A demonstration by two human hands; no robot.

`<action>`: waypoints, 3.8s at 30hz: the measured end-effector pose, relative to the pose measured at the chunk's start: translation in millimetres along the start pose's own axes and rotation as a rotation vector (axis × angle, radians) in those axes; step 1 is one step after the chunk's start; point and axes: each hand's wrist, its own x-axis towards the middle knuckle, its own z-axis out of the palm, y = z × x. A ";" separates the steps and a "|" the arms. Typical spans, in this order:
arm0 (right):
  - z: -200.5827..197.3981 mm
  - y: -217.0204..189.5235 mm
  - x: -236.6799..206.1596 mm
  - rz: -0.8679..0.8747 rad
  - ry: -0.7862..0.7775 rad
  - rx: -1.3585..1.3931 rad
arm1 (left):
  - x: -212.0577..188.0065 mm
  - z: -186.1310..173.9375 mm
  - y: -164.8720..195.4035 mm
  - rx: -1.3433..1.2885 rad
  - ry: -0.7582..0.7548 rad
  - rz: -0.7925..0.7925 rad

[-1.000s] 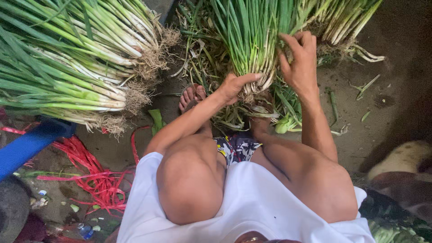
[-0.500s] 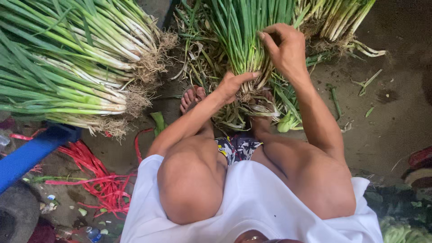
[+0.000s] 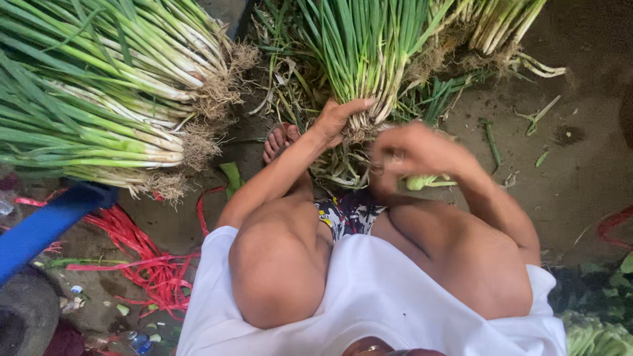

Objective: The person sits on the ground trimming and cleaning bunches of scallions, stripping off roots and damaged outer leaves by hand and discarding the waste beside them. They gather the cleaned scallions into bunches and stack them with other finished piles.

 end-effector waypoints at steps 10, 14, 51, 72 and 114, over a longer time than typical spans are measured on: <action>-43.1 81.0 66.0 0.241 0.646 -0.479 | 2.5 3.7 -5.4 0.080 0.068 0.025; -34.3 89.6 56.4 0.020 0.575 -0.532 | 3.9 -7.1 -11.0 0.269 0.165 -0.022; -7.1 34.0 -3.4 0.420 0.562 0.188 | 4.8 -2.1 14.4 0.266 0.029 0.168; 26.0 31.3 -54.3 0.344 0.529 -0.357 | -17.5 -10.6 -7.4 -0.074 -0.128 -0.193; 6.7 46.2 100.1 -0.173 0.654 -0.467 | -6.9 -49.7 20.9 -0.469 -0.142 0.181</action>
